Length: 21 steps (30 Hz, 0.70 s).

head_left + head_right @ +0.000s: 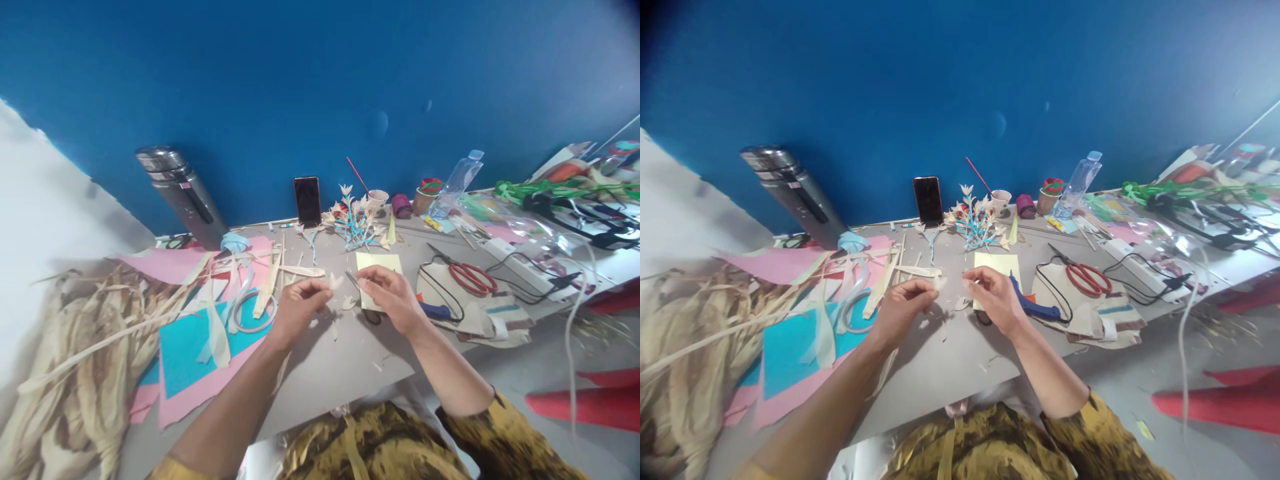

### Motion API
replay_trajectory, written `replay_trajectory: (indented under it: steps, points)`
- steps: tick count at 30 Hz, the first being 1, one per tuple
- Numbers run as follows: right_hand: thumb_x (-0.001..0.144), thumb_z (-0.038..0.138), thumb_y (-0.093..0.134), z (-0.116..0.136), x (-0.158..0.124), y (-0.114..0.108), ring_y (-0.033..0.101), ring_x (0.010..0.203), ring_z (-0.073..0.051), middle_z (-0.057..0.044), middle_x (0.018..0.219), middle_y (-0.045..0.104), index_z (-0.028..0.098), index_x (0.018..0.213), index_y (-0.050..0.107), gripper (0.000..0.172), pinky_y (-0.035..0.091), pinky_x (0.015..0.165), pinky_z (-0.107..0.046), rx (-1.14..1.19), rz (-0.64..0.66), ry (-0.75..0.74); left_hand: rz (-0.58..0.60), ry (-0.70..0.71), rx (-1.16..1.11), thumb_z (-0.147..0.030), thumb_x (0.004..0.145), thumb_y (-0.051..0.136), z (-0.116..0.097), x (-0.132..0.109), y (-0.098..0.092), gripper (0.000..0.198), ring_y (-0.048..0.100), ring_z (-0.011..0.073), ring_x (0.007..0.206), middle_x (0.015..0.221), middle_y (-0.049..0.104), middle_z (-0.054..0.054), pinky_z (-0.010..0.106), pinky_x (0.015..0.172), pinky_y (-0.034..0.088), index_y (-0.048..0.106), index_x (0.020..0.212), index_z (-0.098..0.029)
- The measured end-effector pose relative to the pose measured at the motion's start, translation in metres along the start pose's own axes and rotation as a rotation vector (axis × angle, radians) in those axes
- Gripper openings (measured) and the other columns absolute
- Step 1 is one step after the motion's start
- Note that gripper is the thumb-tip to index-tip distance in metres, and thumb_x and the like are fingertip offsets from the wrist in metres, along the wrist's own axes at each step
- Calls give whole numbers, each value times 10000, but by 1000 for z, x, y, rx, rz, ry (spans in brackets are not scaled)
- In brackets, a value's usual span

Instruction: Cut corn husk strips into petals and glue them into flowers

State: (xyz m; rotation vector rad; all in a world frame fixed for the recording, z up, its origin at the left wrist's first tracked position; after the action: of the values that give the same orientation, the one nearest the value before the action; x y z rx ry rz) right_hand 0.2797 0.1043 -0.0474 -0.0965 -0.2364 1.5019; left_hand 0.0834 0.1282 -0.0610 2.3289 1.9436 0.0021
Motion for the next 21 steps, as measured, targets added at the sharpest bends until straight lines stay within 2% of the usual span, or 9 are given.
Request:
replay_trajectory:
  steps: [2, 4, 6, 8, 10, 12, 15, 17, 21]
  points:
    - [806, 369, 648, 2, 4, -9, 509, 590, -124, -2, 688, 633, 161, 816, 700, 215, 372, 547, -231, -159, -99, -58, -136, 29, -96, -258, 662, 780, -2, 6, -13, 147, 467, 79, 487, 507, 549, -43, 208, 516, 368, 678, 708, -164]
    - [807, 307, 617, 4, 6, -7, 524, 583, -130, 3, 676, 655, 183, 752, 689, 154, 383, 565, -238, -325, -56, -86, -213, 27, -217, -253, 640, 791, -2, 11, -23, 172, 444, 72, 460, 475, 521, -57, 203, 494, 346, 664, 720, -168]
    - [812, 269, 591, 3, 4, -1, 535, 565, -136, 8, 674, 677, 207, 754, 696, 134, 373, 557, -241, -484, 26, -79, -241, 2, -306, -245, 607, 808, -1, 14, -27, 207, 428, 64, 440, 462, 505, -64, 201, 476, 327, 653, 719, -164]
    - [819, 244, 584, 1, -2, 5, 549, 565, -143, 7, 671, 686, 222, 756, 702, 135, 361, 556, -244, -629, 79, -62, -242, -19, -348, -237, 571, 826, 0, 16, -28, 240, 430, 59, 442, 484, 515, -62, 199, 467, 321, 649, 712, -158]
    - [835, 219, 577, 0, -7, 9, 583, 628, -158, -11, 749, 711, 224, 800, 711, 140, 372, 587, -253, -744, 102, -75, -226, -28, -357, -234, 547, 836, 2, 16, -26, 258, 439, 56, 451, 514, 531, -57, 199, 465, 325, 650, 706, -153]
    - [860, 193, 567, -1, -9, 11, 622, 790, -193, -51, 917, 725, 220, 935, 723, 175, 401, 656, -271, -849, 102, -134, -208, -44, -339, -231, 539, 837, 5, 15, -22, 259, 443, 54, 448, 526, 541, -54, 198, 457, 322, 656, 705, -150]
    - [874, 164, 571, -2, -5, 14, 579, 1043, -259, -107, 1118, 676, 211, 1134, 696, 293, 424, 762, -306, -991, 121, -242, -181, -81, -283, -236, 542, 832, 11, 14, -17, 248, 447, 53, 440, 529, 552, -47, 193, 443, 315, 661, 695, -142]
    - [880, 156, 568, -6, 0, 19, 554, 1076, -277, -118, 1114, 660, 215, 1120, 707, 283, 428, 792, -325, -1047, 185, -269, -167, -95, -255, -236, 549, 828, 15, 12, -14, 239, 453, 56, 446, 526, 553, -43, 189, 440, 319, 664, 695, -140]
    - [901, 172, 553, -11, 3, 26, 557, 1011, -266, -114, 1006, 656, 202, 948, 727, 183, 429, 801, -337, -1059, 254, -257, -135, -125, -217, -244, 561, 819, 19, 11, -10, 223, 438, 61, 434, 484, 529, -46, 188, 435, 327, 669, 692, -143]
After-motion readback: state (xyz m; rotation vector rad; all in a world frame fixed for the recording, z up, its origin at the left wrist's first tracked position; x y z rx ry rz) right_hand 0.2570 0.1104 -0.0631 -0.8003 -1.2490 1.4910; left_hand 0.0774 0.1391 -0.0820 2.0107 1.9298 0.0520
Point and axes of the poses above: each hand's wrist, its own x-axis towards the middle knuckle, its own y-axis out of the palm, z = x × y, the point moved 5 cm from there along x, towards the middle knuckle
